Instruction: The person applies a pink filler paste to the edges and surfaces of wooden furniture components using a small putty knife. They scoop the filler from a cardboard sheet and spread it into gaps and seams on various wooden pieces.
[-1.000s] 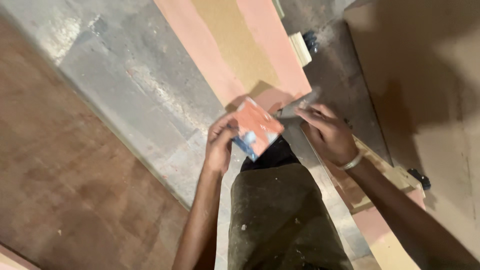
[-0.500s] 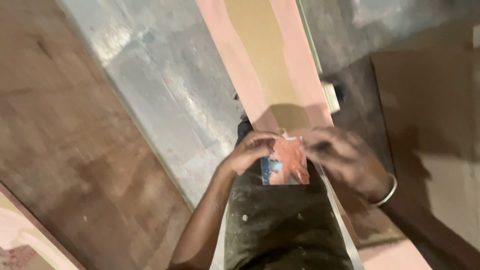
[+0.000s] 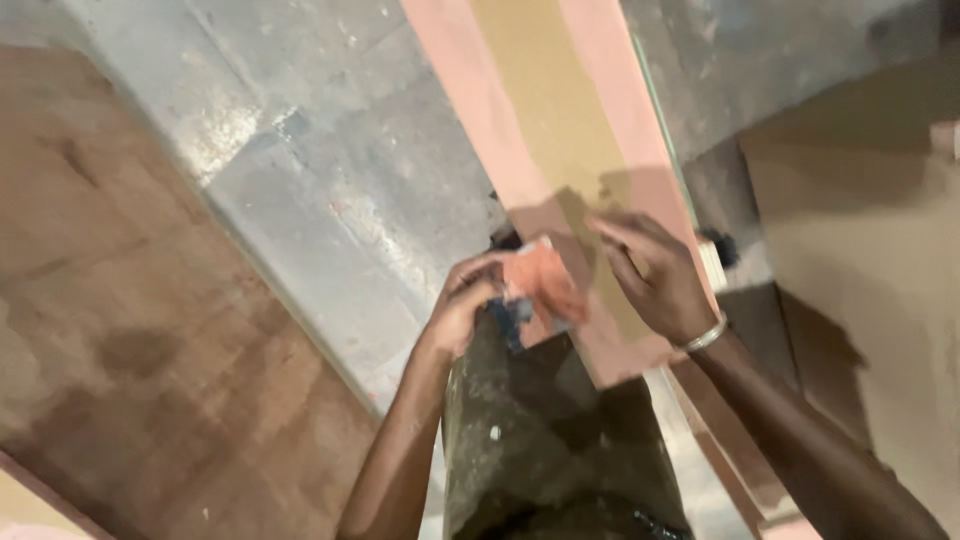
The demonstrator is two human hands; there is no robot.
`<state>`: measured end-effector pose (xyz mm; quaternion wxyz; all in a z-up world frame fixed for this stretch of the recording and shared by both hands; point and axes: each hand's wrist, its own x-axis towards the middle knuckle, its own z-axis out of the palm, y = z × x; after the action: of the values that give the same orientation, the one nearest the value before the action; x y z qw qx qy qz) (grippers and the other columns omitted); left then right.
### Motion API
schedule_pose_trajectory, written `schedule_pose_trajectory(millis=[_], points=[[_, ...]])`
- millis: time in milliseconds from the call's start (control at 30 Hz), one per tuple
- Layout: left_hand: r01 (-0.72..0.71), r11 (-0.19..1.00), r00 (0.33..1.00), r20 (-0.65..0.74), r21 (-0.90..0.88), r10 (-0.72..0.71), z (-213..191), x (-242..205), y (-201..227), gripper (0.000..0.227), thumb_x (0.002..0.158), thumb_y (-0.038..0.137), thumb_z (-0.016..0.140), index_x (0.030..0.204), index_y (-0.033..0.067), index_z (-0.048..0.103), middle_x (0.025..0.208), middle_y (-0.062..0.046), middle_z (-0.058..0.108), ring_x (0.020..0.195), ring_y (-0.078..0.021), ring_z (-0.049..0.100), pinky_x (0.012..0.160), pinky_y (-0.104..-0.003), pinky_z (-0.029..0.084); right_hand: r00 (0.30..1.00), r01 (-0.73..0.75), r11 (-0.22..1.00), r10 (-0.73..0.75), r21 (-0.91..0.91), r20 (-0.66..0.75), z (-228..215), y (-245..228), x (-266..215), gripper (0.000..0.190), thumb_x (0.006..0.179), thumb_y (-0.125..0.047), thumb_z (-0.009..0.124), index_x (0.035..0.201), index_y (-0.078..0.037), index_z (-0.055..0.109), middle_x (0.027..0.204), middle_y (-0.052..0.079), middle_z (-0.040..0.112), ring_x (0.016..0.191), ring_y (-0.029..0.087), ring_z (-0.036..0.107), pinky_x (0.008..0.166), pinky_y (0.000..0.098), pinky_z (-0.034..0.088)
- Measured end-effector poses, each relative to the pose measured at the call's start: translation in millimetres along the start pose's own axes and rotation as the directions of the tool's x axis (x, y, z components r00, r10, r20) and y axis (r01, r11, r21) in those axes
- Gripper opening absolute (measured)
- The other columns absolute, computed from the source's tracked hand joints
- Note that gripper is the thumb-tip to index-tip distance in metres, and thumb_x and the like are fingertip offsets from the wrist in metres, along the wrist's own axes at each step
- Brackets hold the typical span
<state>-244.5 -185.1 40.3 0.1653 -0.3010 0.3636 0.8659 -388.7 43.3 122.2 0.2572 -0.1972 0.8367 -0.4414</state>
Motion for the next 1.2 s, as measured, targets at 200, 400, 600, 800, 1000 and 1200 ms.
schedule_pose_trajectory(millis=[200,400,600,800,1000,1200], points=[[-0.39,0.889,0.921,-0.13,-0.241,0.368,-4,85,108,0.043,0.088,0.003,0.056,0.129,-0.0059,0.064,0.112,-0.011,0.069,0.105,-0.0208,0.065,0.094,-0.035,0.054,0.908,0.35,0.874,-0.405,-0.336,-0.108,23,-13,161,0.046,0.097,0.001,0.063,0.143,-0.006,0.062,0.131,0.019,0.065,0.12,0.042,0.06,0.107,0.0485,0.047],[-0.375,0.779,0.927,-0.213,-0.502,0.309,-19,139,188,0.05,0.087,0.01,0.051,0.136,0.0005,0.056,0.121,-0.009,0.067,0.108,-0.0234,0.066,0.097,-0.042,0.052,0.926,0.252,0.822,-0.358,-0.511,-0.118,52,-21,254,0.041,0.096,-0.003,0.066,0.137,-0.007,0.068,0.126,0.013,0.061,0.117,0.036,0.055,0.1,0.0461,0.045],[-0.364,0.702,0.923,-0.135,-0.612,0.36,-27,151,207,0.047,0.094,0.01,0.051,0.14,0.0009,0.055,0.125,-0.012,0.062,0.114,-0.0285,0.062,0.107,-0.052,0.051,0.872,0.206,0.473,-0.485,-0.857,-0.058,70,-34,268,0.04,0.099,-0.013,0.058,0.138,-0.014,0.068,0.133,0.015,0.058,0.121,0.03,0.054,0.104,0.0436,0.04],[-0.326,0.725,0.942,-0.147,-0.607,0.3,-31,146,213,0.051,0.09,0.008,0.05,0.14,-0.0019,0.053,0.13,-0.013,0.064,0.121,-0.0251,0.061,0.109,-0.04,0.046,0.957,0.151,0.708,-0.28,-0.69,-0.078,71,-30,262,0.049,0.097,-0.009,0.053,0.143,-0.008,0.069,0.123,0.015,0.059,0.112,0.03,0.052,0.107,0.0482,0.036],[-0.335,0.815,0.936,-0.07,-0.473,0.344,-30,152,217,0.052,0.092,0.004,0.048,0.141,-0.0094,0.053,0.126,-0.016,0.065,0.115,-0.0246,0.062,0.103,-0.038,0.048,0.946,0.171,0.796,-0.298,-0.58,-0.13,54,-57,267,0.041,0.095,0.004,0.059,0.13,-0.013,0.073,0.127,0.009,0.064,0.121,0.03,0.056,0.109,0.0457,0.038],[-0.315,0.888,0.947,-0.053,-0.335,0.316,-27,154,218,0.046,0.089,-0.003,0.047,0.133,-0.0123,0.058,0.114,-0.015,0.069,0.103,-0.0216,0.067,0.097,-0.034,0.052,0.947,0.22,0.943,-0.268,-0.249,-0.177,5,-97,240,0.047,0.091,0.013,0.053,0.131,-0.008,0.064,0.128,0.016,0.058,0.118,0.033,0.06,0.099,0.0433,0.052]])
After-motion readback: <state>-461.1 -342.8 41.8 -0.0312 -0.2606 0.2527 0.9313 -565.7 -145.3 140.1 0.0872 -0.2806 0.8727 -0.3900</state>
